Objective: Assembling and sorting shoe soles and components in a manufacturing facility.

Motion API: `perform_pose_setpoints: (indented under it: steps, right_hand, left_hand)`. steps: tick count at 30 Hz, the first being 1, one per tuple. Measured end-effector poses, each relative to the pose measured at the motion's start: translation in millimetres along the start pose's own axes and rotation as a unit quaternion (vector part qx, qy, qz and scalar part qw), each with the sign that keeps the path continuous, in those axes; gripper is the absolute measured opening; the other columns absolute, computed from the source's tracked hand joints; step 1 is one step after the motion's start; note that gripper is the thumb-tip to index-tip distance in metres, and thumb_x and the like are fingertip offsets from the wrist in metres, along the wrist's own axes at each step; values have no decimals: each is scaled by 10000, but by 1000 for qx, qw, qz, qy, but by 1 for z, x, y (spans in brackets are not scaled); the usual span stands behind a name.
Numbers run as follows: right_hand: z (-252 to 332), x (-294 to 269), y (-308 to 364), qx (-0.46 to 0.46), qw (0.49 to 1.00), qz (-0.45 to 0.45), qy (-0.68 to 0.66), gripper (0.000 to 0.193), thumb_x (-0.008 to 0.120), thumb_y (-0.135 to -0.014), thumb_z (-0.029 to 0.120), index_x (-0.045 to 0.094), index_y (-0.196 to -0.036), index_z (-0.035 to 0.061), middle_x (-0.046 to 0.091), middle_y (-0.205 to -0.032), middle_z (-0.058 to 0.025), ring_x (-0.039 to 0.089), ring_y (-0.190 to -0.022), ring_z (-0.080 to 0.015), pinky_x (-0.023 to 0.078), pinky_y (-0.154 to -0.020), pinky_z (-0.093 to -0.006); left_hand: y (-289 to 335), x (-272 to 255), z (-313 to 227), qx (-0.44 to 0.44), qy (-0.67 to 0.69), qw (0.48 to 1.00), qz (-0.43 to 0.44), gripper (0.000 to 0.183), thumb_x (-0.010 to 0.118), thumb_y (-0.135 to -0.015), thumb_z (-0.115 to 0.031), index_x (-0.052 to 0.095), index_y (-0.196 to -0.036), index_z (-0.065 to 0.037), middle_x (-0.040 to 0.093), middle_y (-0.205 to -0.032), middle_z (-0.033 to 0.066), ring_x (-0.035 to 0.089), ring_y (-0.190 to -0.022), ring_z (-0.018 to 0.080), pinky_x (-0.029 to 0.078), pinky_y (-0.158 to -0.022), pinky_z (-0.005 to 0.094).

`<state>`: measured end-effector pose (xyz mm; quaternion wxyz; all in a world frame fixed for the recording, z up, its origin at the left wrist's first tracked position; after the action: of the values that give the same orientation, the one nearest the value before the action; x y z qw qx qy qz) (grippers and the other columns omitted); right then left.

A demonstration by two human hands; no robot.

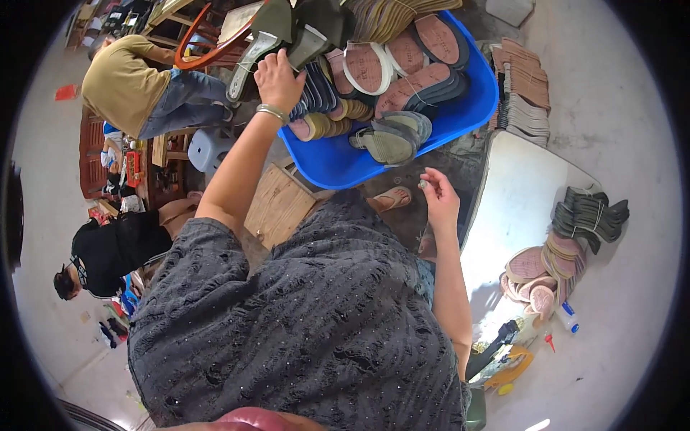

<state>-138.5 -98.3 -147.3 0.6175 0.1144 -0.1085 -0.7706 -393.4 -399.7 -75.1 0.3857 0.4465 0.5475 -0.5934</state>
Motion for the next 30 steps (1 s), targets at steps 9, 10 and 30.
perform_pose_setpoints:
  steps: [9, 10, 30]
  right_hand:
    - [-2, 6, 5, 1, 1000, 16, 9, 237, 580, -885, 41, 595, -1118, 2, 646, -985, -74, 613, -875, -118, 501, -808, -256]
    - [-2, 5, 6, 1, 1000, 11, 1, 238, 578, -885, 44, 595, -1119, 2, 648, -984, -75, 616, -871, -119, 500, -803, -255]
    - [-4, 7, 4, -15, 1000, 8, -15, 237, 552, -890, 48, 600, -1117, 3, 655, -982, -74, 629, -862, -129, 497, -789, -253]
  left_hand:
    - [12, 17, 10, 31, 218, 975, 35, 619, 709, -752, -344, 461, -1225, -30, 479, -1211, 179, 431, -1163, 346, 352, -1003, 412]
    - [11, 21, 13, 59, 254, 963, 67, 564, 685, -774, -281, 457, -1226, -31, 472, -1240, 197, 431, -1166, 365, 362, -1010, 398]
    - [-11, 23, 1, -108, 85, 978, 160, 1058, 780, -555, -560, 352, -1305, 53, 417, -1264, 247, 455, -1167, 400, 397, -960, 498]
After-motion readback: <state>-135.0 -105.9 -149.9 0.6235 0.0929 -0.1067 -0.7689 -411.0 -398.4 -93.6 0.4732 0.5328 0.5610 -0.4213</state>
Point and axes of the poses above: each hand's wrist, its own y-axis away from the middle knuckle, its own x-axis out of the palm, z = x × y, the point moved 2 cm from there along -y, towards the middle knuckle
